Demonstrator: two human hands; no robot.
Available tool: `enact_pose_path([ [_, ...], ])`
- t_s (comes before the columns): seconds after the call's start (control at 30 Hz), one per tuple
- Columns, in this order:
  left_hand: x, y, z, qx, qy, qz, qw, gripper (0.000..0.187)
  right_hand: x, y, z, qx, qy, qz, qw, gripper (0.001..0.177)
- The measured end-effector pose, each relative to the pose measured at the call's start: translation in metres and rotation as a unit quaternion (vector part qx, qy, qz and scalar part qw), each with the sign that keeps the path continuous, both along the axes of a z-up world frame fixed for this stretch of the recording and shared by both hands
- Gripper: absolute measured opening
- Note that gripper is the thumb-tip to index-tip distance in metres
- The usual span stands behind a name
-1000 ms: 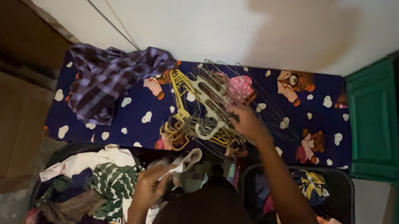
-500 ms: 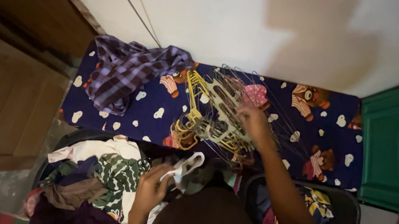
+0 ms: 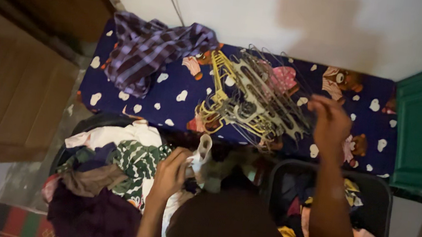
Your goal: The person picks up a white t-shirt from a pile, places it on a hanger, and hangs it on a clothes rack. They then pick up a purple t-shirt, place it on a hanger, and hang it on the same rack.
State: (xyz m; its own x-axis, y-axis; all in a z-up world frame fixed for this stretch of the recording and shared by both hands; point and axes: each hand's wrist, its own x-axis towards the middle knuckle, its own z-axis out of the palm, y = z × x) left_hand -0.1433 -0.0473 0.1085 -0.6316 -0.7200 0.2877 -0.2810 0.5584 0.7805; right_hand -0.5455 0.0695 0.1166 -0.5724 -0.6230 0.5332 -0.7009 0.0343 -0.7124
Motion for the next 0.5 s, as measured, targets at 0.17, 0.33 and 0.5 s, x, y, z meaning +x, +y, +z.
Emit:
enact_pose_path([
  [0.17,0.012,0.001,-0.002,0.046,0.013,-0.020,0.999,0.017,0.044,0.060,-0.001,0.029,-0.189,0.050,0.980,0.012],
  [0.33,0.016,0.000,0.000,0.103,0.030,-0.051,0.993,0.018,0.072,0.095,-0.008,0.082,-0.156,0.037,0.984,0.011],
  [0.5,0.020,-0.002,0.012,0.075,0.015,-0.070,0.995,0.019,0.094,0.104,0.000,0.135,-0.139,0.036,0.980,0.011],
])
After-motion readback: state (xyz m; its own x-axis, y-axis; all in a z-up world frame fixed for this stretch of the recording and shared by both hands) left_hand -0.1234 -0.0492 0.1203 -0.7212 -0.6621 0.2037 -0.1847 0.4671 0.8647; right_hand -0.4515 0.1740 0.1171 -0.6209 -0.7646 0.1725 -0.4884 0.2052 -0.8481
